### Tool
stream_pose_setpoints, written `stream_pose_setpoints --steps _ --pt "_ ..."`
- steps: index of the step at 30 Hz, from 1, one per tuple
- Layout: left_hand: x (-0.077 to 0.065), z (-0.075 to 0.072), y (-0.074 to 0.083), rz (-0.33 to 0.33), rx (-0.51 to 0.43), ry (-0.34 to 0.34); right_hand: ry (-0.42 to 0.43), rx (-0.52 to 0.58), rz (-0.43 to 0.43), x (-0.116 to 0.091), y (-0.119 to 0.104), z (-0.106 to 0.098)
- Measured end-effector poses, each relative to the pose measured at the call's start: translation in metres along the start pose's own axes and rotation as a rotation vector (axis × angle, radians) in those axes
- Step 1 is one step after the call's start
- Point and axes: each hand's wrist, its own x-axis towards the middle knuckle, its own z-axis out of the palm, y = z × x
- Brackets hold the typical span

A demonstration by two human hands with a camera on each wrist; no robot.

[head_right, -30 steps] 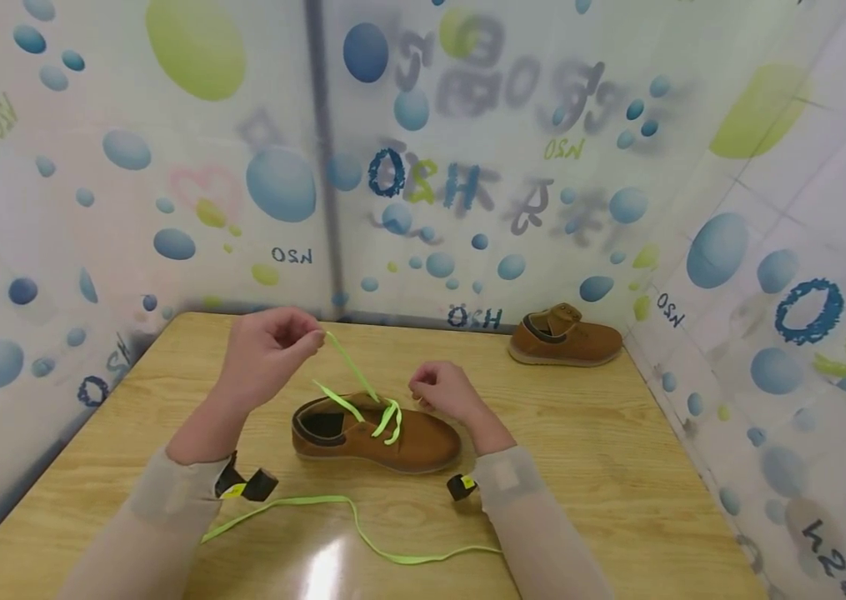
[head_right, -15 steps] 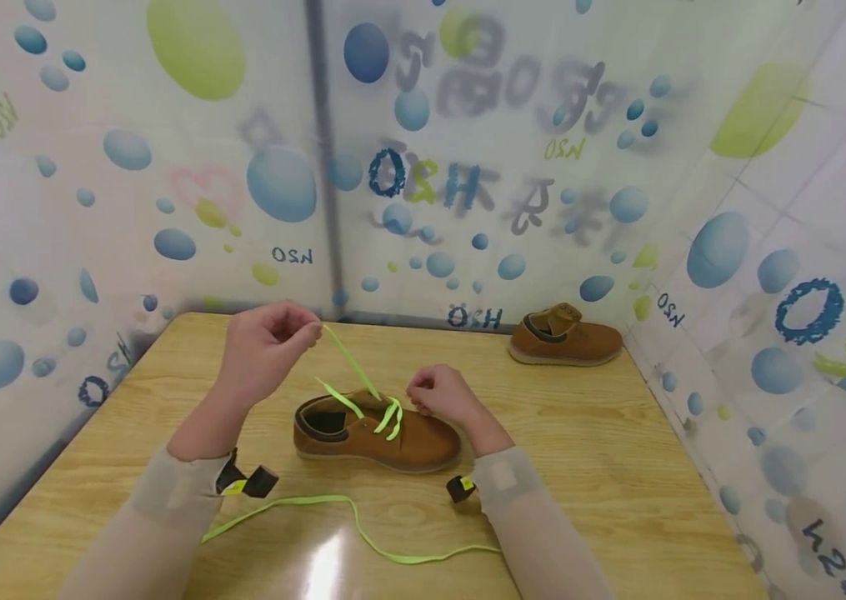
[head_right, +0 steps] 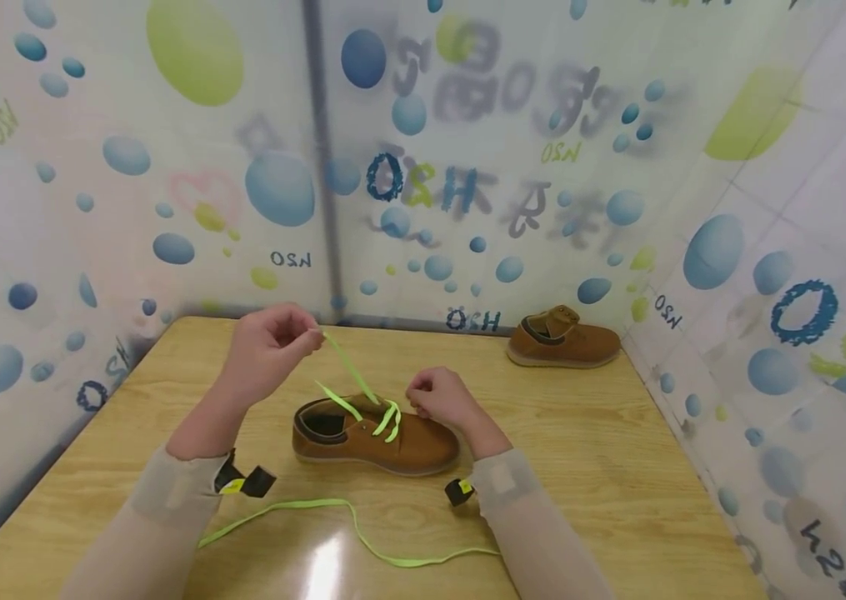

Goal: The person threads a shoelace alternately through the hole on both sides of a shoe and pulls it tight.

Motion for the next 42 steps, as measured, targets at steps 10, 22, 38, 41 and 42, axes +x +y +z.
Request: stream_pose_setpoints --steps 10,22,38,41,42 --pt "0.006 0.009 -0.023 -0.054 -0.186 -0.005 0.113 -0.047 -0.013 -0.004 -0.003 -0.004" --pt "0.008 0.017 -0.06 -0.087 -0.204 -0.153 0.177 -0.037 -0.12 -0.022 -0.036 -0.002" --pt "-0.003 0.035 -0.082 -0.061 0.05 -0.459 0.051 -0.114 -0.246 -0.041 -0.057 0.022" --pt "-0.005 0.036 -0.082 -0.046 0.075 -0.511 0.033 -0.129 -0.253 -0.044 -0.057 0.025" --pt "-0.005 0.036 -0.083 -0.041 0.083 -0.528 0.03 -0.133 -0.258 -0.045 -0.056 0.026"
